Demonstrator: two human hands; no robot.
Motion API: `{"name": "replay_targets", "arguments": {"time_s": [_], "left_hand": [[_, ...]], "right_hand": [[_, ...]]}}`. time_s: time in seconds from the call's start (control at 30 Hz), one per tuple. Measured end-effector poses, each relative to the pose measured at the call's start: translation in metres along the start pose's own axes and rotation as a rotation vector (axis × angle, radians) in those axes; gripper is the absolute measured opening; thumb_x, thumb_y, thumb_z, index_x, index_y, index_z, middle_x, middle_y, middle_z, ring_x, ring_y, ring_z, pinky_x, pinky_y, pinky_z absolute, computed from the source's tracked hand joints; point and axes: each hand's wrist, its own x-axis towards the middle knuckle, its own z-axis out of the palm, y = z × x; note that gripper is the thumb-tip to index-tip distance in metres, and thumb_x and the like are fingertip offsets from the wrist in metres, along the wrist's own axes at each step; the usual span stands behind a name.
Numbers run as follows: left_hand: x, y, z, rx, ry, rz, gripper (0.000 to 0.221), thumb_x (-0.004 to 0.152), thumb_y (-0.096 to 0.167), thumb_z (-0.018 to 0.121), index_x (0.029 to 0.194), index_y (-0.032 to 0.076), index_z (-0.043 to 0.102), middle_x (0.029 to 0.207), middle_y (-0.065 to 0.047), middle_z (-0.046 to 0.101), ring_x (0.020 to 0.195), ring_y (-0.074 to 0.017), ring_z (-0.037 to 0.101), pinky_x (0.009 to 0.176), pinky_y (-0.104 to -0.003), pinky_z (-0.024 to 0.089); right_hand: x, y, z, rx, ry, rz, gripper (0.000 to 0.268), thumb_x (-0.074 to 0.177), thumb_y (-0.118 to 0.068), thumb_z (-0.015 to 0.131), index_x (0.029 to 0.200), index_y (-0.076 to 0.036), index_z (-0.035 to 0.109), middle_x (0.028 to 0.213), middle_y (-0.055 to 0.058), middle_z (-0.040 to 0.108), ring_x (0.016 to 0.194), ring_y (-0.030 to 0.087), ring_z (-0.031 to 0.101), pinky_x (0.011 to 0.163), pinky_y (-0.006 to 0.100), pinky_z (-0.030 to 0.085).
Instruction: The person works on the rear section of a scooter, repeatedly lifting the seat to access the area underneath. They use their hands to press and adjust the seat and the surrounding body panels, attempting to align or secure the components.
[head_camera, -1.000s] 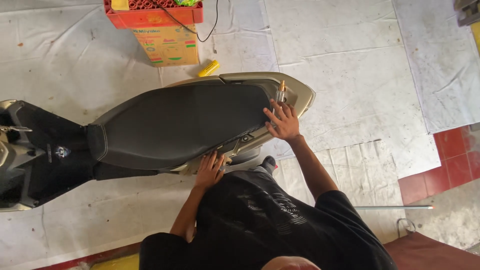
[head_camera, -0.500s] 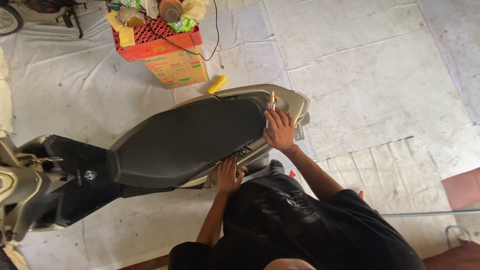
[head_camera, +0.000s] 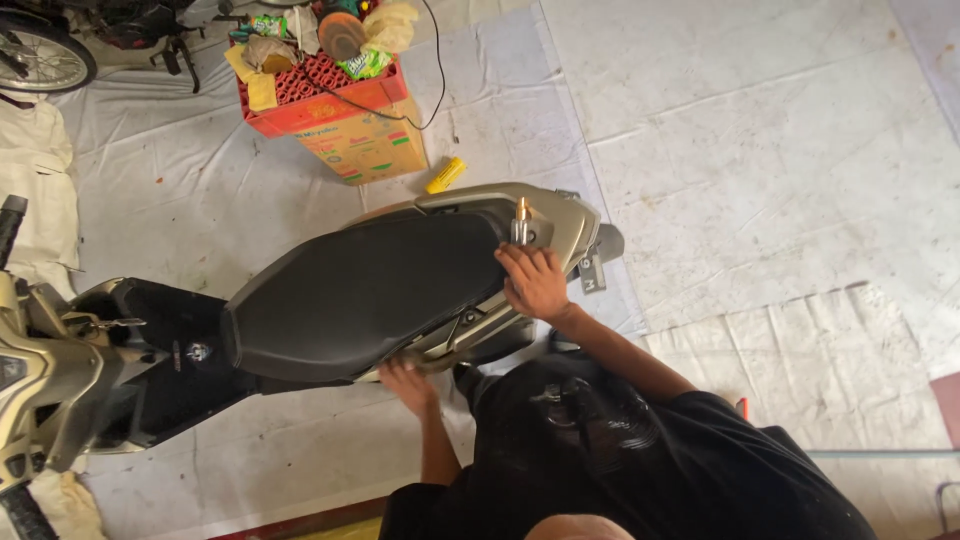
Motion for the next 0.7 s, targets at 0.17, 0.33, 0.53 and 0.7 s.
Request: {"name": "replay_targets", "arguments": {"time_s": [0.17,0.33,0.53,0.7], "left_hand": [[0.020,0.021,0.007,-0.402,0.160,-0.501,0.071,0.114,0.052,0.029,0.156,-0.005,0.038,0.162,-0.030,0.033,0.149,-0.0479,0.032,0.124,-0.058,0.030],[0.021,0.068,0.037,-0.617,0.197,-0.974,0.083,0.104,0.055,0.027,0.165,0.005,0.004,0.166,-0.027,-0.018,0.155,-0.0447,0.002,0.120,-0.052,0.031],[0.020,0.069,0.035,-0.719,0.140,-0.909,0.090,0.107,0.059,0.035,0.162,0.006,-0.012,0.169,-0.023,-0.027,0.159,-0.0425,-0.005,0.123,-0.052,0.030],[0.055,0.022,0.015,-1.082,0.348,-1.091,0.090,0.102,0.041,0.044,0.165,0.015,-0.014,0.171,-0.024,0.004,0.152,-0.0466,0.032,0.118,-0.054,0.041]], "right_hand": [[-0.008,0.005,0.002,0.047,-0.014,-0.103,0.053,0.082,-0.016,0.069,0.135,-0.009,0.063,0.137,0.006,0.064,0.113,0.023,0.061,0.096,0.042,0.044],[-0.002,0.006,0.003,0.056,0.034,-0.135,0.050,0.081,-0.014,0.068,0.131,-0.009,0.065,0.133,0.006,0.065,0.110,0.023,0.062,0.094,0.040,0.046],[-0.002,0.006,0.004,0.058,0.068,-0.089,0.049,0.082,-0.012,0.068,0.131,-0.009,0.065,0.130,0.006,0.067,0.108,0.023,0.063,0.088,0.039,0.047],[0.001,0.000,0.001,0.058,0.005,-0.048,0.052,0.081,-0.014,0.070,0.133,-0.007,0.064,0.130,0.007,0.066,0.094,0.022,0.062,0.080,0.036,0.048]]}}
